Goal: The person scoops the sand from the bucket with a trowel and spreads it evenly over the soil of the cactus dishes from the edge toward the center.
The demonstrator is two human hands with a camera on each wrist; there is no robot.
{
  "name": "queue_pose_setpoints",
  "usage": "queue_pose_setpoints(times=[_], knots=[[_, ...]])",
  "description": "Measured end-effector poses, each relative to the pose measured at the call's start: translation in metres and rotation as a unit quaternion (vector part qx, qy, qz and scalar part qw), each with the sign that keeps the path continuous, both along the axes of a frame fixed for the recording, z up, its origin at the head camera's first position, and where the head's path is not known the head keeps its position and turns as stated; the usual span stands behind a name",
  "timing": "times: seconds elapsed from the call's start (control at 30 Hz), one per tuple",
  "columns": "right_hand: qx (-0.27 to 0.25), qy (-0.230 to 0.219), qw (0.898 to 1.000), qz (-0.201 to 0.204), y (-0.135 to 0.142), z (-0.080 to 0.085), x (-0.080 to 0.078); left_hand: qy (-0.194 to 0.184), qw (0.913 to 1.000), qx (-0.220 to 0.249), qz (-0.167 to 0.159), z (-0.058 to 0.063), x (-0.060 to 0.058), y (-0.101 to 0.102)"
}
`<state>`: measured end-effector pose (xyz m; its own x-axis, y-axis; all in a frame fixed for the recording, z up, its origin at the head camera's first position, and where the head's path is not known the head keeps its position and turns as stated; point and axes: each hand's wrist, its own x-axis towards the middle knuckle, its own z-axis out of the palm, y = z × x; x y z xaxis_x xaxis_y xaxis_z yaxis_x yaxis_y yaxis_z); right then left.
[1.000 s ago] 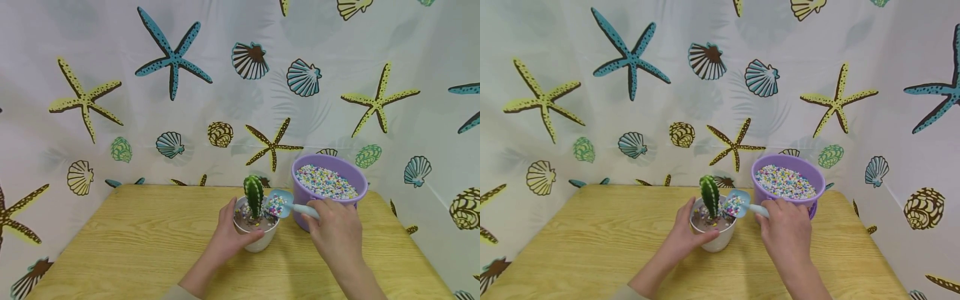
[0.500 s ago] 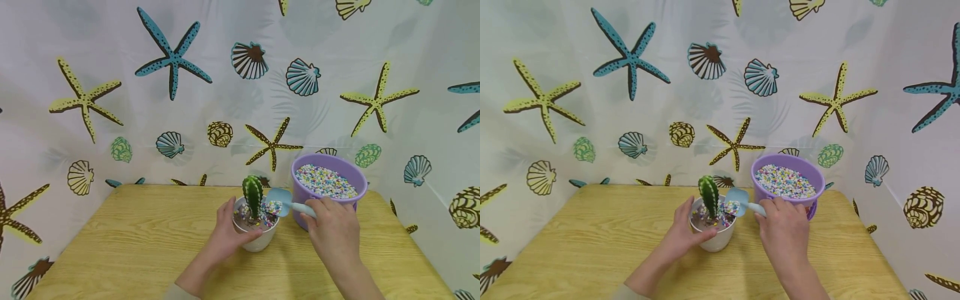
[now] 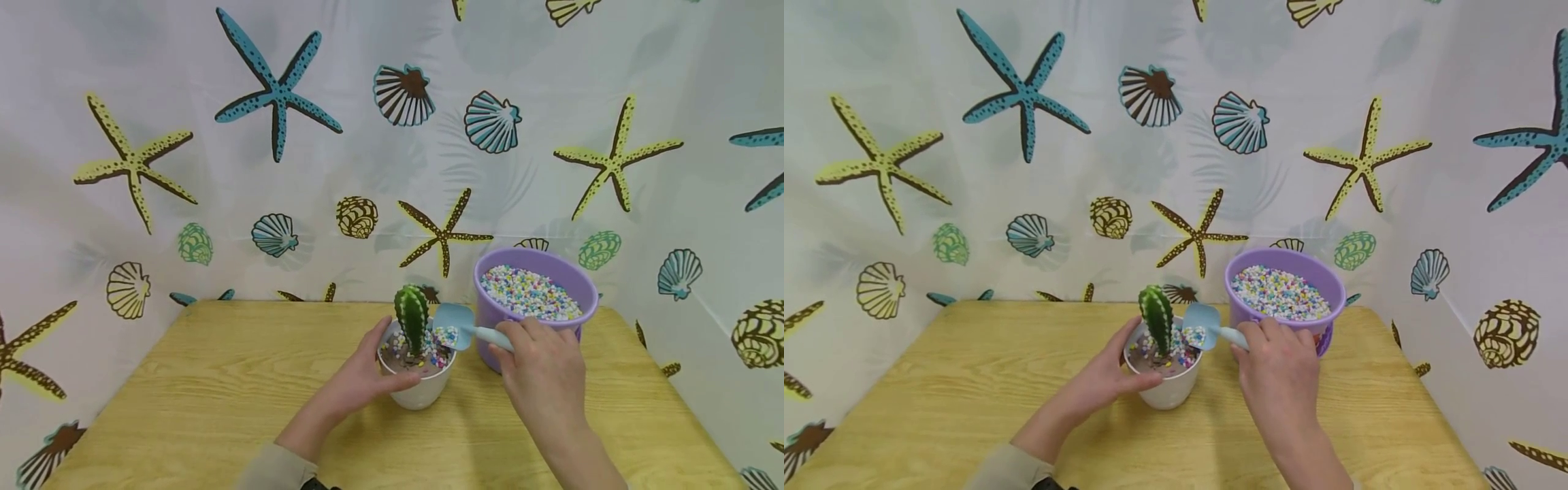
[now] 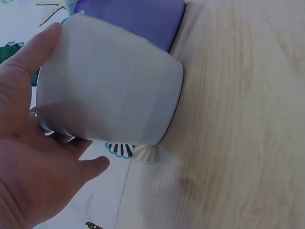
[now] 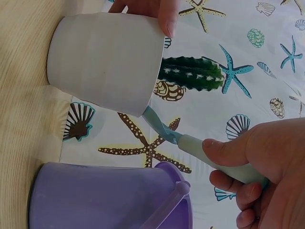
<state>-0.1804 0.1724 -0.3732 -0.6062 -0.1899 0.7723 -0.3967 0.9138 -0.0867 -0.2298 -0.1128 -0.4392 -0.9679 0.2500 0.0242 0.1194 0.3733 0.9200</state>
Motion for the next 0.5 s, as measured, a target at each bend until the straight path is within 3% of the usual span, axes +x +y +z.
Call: queue_pose_setpoints(times=[0.5], knots=[[0.004,0.017,1.0,0.0,-0.002,-0.001,-0.001,0.068,0.9944,-0.005,0.08,-0.008,0.017,0.022]])
